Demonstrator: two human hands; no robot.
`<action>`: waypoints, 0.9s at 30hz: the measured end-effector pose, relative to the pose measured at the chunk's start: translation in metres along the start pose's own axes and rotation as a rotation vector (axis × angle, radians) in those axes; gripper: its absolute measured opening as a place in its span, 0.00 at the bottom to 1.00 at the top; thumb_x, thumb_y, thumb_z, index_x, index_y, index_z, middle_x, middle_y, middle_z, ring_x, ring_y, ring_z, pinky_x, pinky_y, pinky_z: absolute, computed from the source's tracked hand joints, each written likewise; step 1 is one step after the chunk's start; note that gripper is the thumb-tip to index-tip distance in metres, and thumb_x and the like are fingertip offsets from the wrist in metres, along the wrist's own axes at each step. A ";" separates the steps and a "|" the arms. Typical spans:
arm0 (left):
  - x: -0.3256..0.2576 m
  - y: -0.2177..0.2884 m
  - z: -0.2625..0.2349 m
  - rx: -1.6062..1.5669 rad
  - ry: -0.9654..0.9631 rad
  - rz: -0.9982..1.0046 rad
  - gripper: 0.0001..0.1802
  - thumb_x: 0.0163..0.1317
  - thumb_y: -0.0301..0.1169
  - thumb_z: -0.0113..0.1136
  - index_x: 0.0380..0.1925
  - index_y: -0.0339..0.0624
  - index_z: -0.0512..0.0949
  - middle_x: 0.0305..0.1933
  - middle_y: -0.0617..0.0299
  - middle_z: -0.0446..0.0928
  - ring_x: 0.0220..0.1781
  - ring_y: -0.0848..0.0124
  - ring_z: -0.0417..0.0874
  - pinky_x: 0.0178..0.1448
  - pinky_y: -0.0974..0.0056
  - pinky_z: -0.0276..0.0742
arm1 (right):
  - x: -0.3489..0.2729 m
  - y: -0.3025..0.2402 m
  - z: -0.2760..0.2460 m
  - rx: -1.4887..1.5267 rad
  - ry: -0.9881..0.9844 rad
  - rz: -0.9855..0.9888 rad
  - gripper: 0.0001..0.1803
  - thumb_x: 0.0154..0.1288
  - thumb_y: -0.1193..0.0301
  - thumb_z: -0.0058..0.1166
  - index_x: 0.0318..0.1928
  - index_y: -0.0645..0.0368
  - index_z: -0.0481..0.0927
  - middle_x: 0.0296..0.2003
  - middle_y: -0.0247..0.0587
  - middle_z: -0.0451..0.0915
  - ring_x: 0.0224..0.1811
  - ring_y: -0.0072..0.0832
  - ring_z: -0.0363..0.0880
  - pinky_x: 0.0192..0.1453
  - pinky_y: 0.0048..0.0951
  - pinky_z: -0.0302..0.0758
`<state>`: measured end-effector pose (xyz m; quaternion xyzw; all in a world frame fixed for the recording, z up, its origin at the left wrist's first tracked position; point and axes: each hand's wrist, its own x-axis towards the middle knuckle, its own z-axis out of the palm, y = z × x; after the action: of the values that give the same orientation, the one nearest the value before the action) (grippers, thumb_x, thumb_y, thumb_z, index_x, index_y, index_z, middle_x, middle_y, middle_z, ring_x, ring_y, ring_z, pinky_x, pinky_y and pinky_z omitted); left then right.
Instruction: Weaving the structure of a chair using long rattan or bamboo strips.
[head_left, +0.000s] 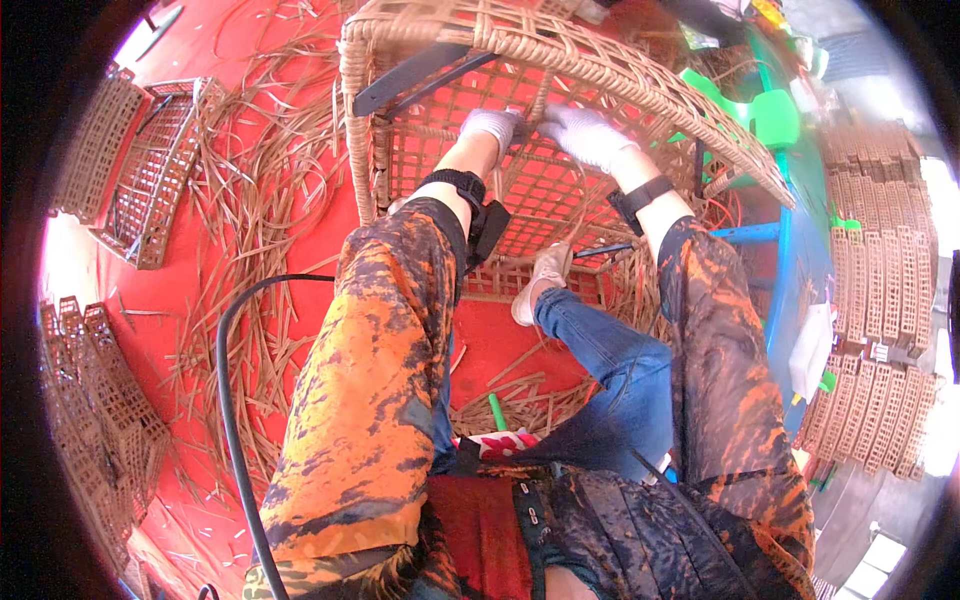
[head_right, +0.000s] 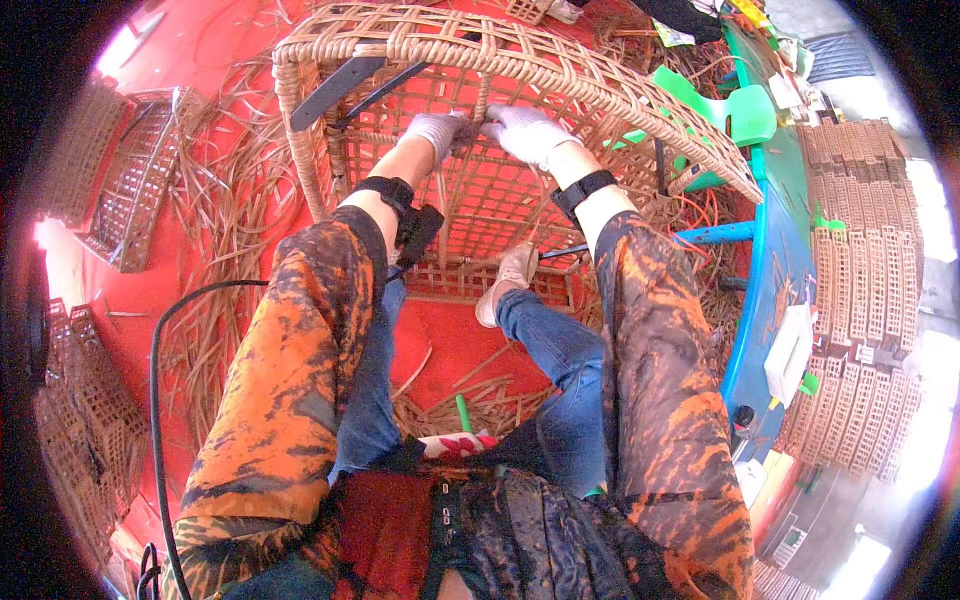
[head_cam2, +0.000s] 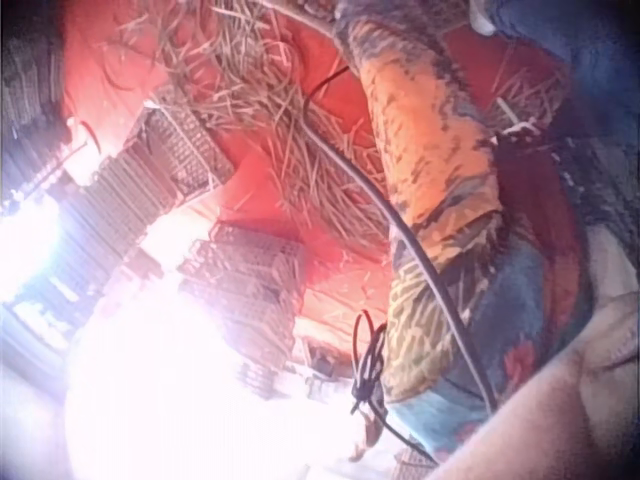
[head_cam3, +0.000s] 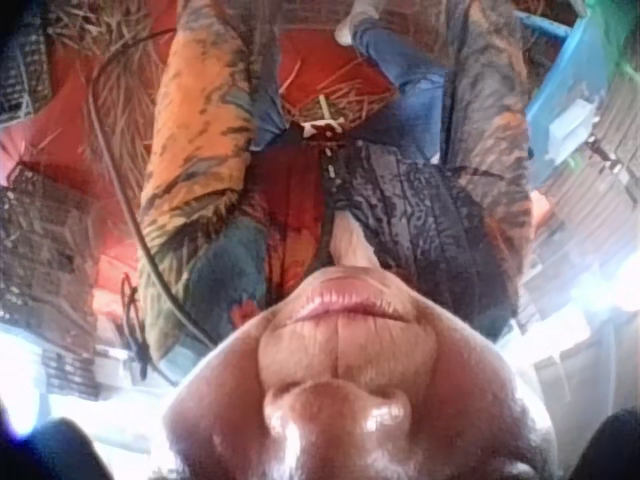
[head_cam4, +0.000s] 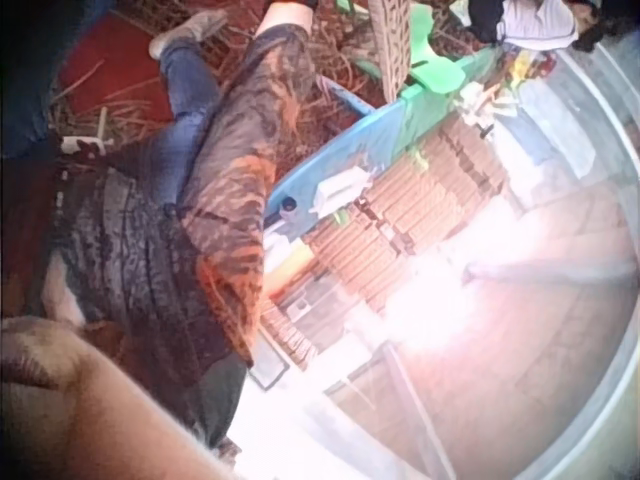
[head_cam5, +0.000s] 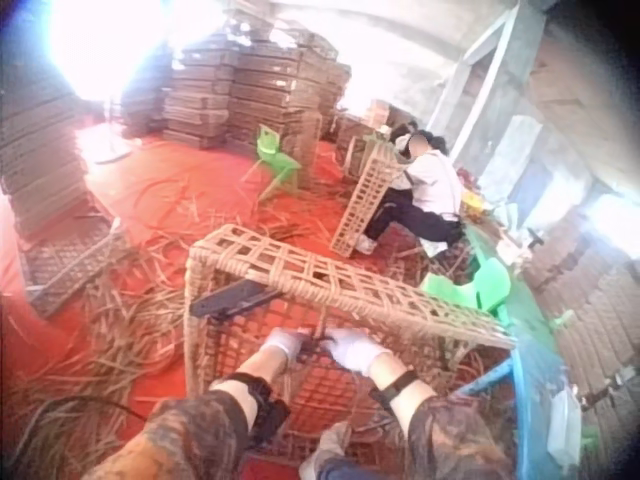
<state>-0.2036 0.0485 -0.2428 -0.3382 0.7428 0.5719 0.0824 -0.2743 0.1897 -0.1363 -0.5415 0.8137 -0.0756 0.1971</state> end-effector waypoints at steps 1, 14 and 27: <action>0.001 0.004 -0.001 0.243 0.018 0.085 0.15 0.63 0.39 0.50 0.42 0.43 0.78 0.34 0.56 0.82 0.35 0.63 0.83 0.36 0.60 0.76 | -0.011 -0.003 0.001 0.009 -0.021 0.014 0.19 0.65 0.58 0.46 0.50 0.57 0.74 0.44 0.54 0.78 0.49 0.48 0.76 0.53 0.43 0.72; -0.100 0.052 0.014 0.553 0.407 0.153 0.23 0.54 0.47 0.55 0.45 0.46 0.80 0.48 0.55 0.80 0.54 0.56 0.78 0.61 0.49 0.64 | -0.460 -0.145 0.055 -0.030 -0.494 0.053 0.08 0.60 0.63 0.48 0.31 0.53 0.74 0.22 0.42 0.76 0.27 0.41 0.79 0.27 0.43 0.74; -0.012 0.004 -0.010 0.912 0.197 0.342 0.19 0.65 0.39 0.43 0.50 0.47 0.76 0.54 0.54 0.76 0.52 0.55 0.79 0.55 0.53 0.76 | -0.361 -0.062 -0.016 -0.216 0.008 0.046 0.11 0.60 0.70 0.48 0.42 0.58 0.79 0.34 0.48 0.80 0.37 0.44 0.79 0.42 0.39 0.76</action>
<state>-0.1938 0.0445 -0.2300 -0.1936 0.9664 0.1594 0.0564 -0.1064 0.4926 -0.0145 -0.5404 0.8302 0.0149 0.1361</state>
